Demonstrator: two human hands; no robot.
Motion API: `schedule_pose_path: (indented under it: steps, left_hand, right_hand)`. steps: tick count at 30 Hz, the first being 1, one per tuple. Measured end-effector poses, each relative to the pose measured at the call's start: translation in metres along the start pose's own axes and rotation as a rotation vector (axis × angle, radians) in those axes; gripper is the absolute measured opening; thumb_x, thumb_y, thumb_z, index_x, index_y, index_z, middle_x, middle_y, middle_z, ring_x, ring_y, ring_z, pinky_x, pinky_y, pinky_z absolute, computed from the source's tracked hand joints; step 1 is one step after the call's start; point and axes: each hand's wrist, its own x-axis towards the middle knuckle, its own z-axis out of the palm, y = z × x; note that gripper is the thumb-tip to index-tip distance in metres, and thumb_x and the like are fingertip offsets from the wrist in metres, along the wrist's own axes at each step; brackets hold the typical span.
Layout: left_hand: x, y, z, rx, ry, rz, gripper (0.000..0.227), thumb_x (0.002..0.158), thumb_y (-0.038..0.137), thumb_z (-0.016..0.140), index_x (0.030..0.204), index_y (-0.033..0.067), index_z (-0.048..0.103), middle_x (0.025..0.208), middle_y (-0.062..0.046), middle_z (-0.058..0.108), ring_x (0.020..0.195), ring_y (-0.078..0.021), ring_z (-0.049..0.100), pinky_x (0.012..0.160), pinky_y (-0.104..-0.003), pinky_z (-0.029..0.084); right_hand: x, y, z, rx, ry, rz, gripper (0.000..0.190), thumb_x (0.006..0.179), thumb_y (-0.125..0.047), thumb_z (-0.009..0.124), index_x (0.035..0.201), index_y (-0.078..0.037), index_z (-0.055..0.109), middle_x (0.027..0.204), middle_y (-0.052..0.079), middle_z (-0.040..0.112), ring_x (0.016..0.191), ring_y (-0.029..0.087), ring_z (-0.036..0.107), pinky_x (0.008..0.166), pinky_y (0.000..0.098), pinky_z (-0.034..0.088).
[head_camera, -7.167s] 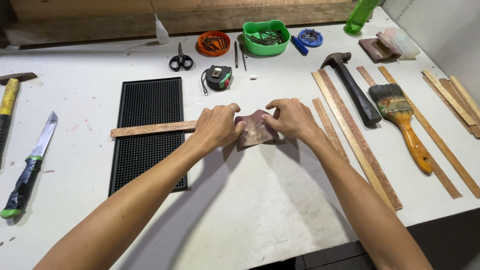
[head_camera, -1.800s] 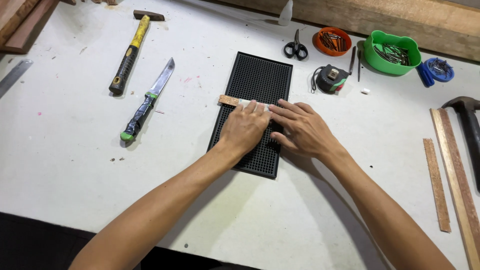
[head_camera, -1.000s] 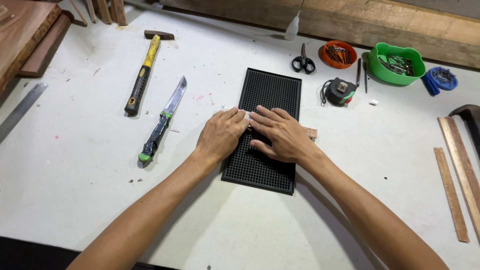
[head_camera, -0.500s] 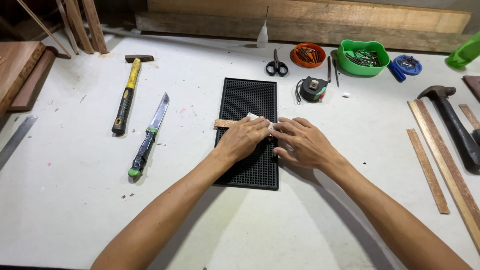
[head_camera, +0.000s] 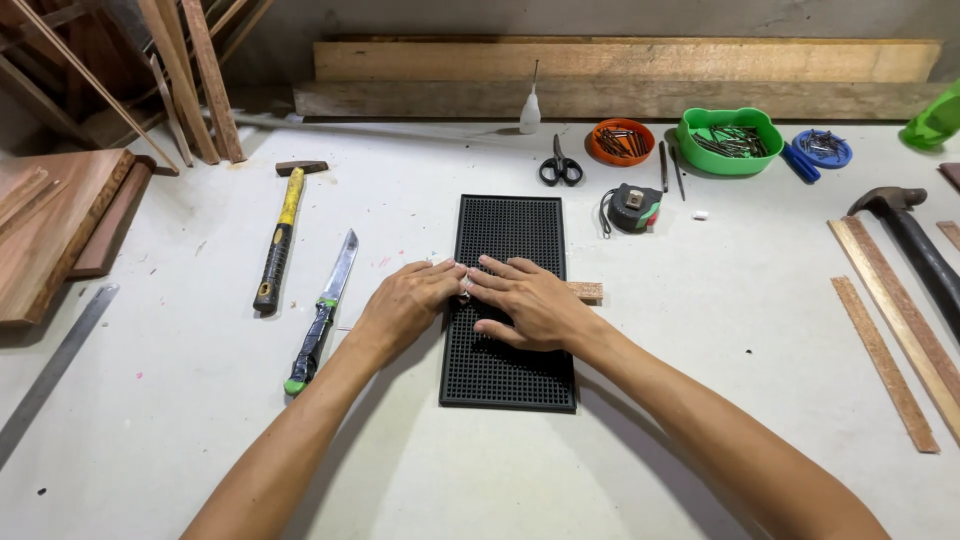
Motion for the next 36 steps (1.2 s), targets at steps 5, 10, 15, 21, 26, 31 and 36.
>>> schedule_pose_path:
  steps: [5, 10, 15, 21, 26, 31, 36]
  left_hand:
    - [0.008, 0.01, 0.008, 0.005, 0.021, 0.073, 0.028, 0.091, 0.008, 0.061, 0.118, 0.0105, 0.07, 0.134, -0.007, 0.067, 0.13, -0.0232, 0.058, 0.113, -0.039, 0.044]
    - [0.031, 0.023, 0.041, -0.021, 0.051, 0.165, 0.032, 0.093, 0.004, 0.058, 0.122, 0.0098, 0.07, 0.136, -0.007, 0.065, 0.13, -0.0234, 0.058, 0.113, -0.039, 0.044]
    - [0.064, 0.042, 0.077, -0.059, 0.046, 0.273, 0.033, 0.091, 0.004, 0.059, 0.122, 0.0101, 0.071, 0.138, -0.008, 0.064, 0.129, -0.0244, 0.059, 0.112, -0.038, 0.046]
    - [0.072, 0.055, 0.081, -0.092, 0.042, 0.266, 0.029, 0.093, 0.004, 0.059, 0.119, 0.0118, 0.072, 0.137, -0.006, 0.066, 0.129, -0.0243, 0.06, 0.112, -0.039, 0.046]
    - [0.044, 0.037, 0.051, -0.055, 0.039, 0.183, 0.026, 0.092, 0.006, 0.061, 0.115, 0.0121, 0.073, 0.136, -0.005, 0.066, 0.129, -0.0225, 0.059, 0.113, -0.04, 0.045]
    - [0.002, 0.014, 0.013, -0.012, 0.078, 0.076, 0.023, 0.096, 0.008, 0.063, 0.117, 0.0115, 0.073, 0.133, -0.006, 0.068, 0.129, -0.0213, 0.06, 0.113, -0.041, 0.046]
    - [-0.016, -0.003, 0.0, -0.046, 0.091, 0.008, 0.023, 0.09, 0.016, 0.067, 0.112, 0.0152, 0.075, 0.129, -0.006, 0.069, 0.126, -0.0225, 0.061, 0.109, -0.041, 0.048]
  right_hand:
    - [-0.023, 0.006, -0.01, 0.031, -0.006, 0.018, 0.073, 0.098, -0.065, 0.037, 0.148, -0.014, 0.049, 0.156, 0.008, 0.045, 0.148, 0.029, 0.034, 0.121, 0.0474, 0.026]
    - [-0.06, 0.019, -0.019, -0.019, -0.037, 0.088, 0.069, 0.097, -0.064, 0.043, 0.147, -0.017, 0.049, 0.155, 0.006, 0.044, 0.146, 0.026, 0.035, 0.119, 0.0492, 0.025]
    - [-0.105, 0.032, -0.032, -0.063, -0.025, 0.134, 0.068, 0.098, -0.059, 0.042, 0.152, -0.017, 0.045, 0.157, 0.006, 0.044, 0.145, 0.024, 0.037, 0.119, 0.0483, 0.028]
    - [-0.122, 0.034, -0.029, -0.12, -0.031, 0.164, 0.068, 0.098, -0.059, 0.043, 0.15, -0.016, 0.044, 0.156, 0.005, 0.043, 0.145, 0.022, 0.037, 0.118, 0.048, 0.028]
    - [-0.086, 0.02, -0.025, -0.08, -0.02, 0.093, 0.069, 0.098, -0.06, 0.043, 0.151, -0.016, 0.044, 0.157, 0.005, 0.043, 0.146, 0.023, 0.036, 0.118, 0.0476, 0.027]
    - [-0.033, 0.003, -0.007, 0.005, -0.034, 0.053, 0.069, 0.097, -0.062, 0.044, 0.151, -0.02, 0.045, 0.157, 0.003, 0.043, 0.146, 0.022, 0.035, 0.12, 0.0473, 0.024]
    - [0.0, -0.006, 0.002, 0.036, -0.026, 0.004, 0.068, 0.099, -0.063, 0.041, 0.15, -0.02, 0.046, 0.157, 0.004, 0.043, 0.146, 0.022, 0.037, 0.12, 0.0479, 0.024]
